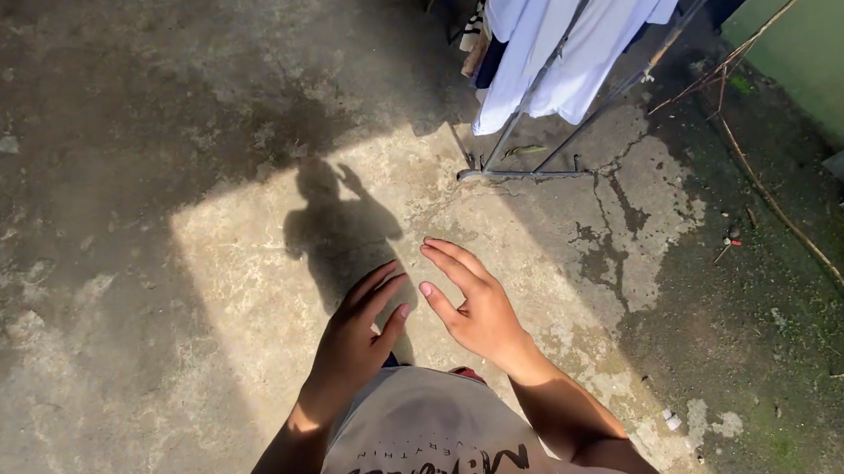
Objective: Hanging several items of laundry on clothes hangers and placing them on a drying rack and a metal fence.
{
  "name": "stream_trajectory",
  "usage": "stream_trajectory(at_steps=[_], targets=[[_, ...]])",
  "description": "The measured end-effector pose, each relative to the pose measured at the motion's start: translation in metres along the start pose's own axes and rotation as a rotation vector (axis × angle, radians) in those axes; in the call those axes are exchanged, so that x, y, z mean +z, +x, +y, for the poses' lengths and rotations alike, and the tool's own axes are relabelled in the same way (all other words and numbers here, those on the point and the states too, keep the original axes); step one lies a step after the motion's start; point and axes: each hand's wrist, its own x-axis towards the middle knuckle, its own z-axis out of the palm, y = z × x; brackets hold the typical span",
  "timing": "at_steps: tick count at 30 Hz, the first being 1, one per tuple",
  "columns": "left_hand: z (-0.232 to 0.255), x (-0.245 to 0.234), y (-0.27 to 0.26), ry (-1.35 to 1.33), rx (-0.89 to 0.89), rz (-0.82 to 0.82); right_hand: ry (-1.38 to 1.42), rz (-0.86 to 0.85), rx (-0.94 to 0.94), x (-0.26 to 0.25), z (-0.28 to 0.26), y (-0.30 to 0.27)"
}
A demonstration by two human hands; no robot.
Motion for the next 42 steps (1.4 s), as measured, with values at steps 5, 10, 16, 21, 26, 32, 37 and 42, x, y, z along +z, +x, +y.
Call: stream_trajectory(at_steps=[5,10,16,21,26,32,37,42], targets=[[-0.089,-0.017,0.148,-0.043,0.017,-0.037,0.041,0.038,0.119,0.02,0.059,0.135],[-0.154,-0.035,0.305,-0.073,0.08,-0.22,0.015,0.179,0.3,0.03,0.105,0.256],[-0.173,-0.045,0.492,-0.089,0.258,-0.375,-0.081,0.401,0.373,0.005,0.152,0.378],[-0.196,-0.023,0.611,-0.162,0.389,-0.45,-0.191,0.587,0.431,-0.013,0.198,0.47],[-0.21,0.008,0.731,-0.232,0.528,-0.482,-0.309,0.775,0.419,-0.043,0.264,0.553],[-0.216,0.036,0.842,-0.305,0.601,-0.622,-0.523,0.951,0.565,-0.077,0.293,0.635],[-0.2,0.103,0.927,-0.446,0.685,-0.798,-0.823,1.057,0.737,-0.099,0.323,0.675],[-0.18,0.17,0.988,-0.602,0.759,-1.108,-0.854,1.175,1.085,-0.098,0.339,0.713]])
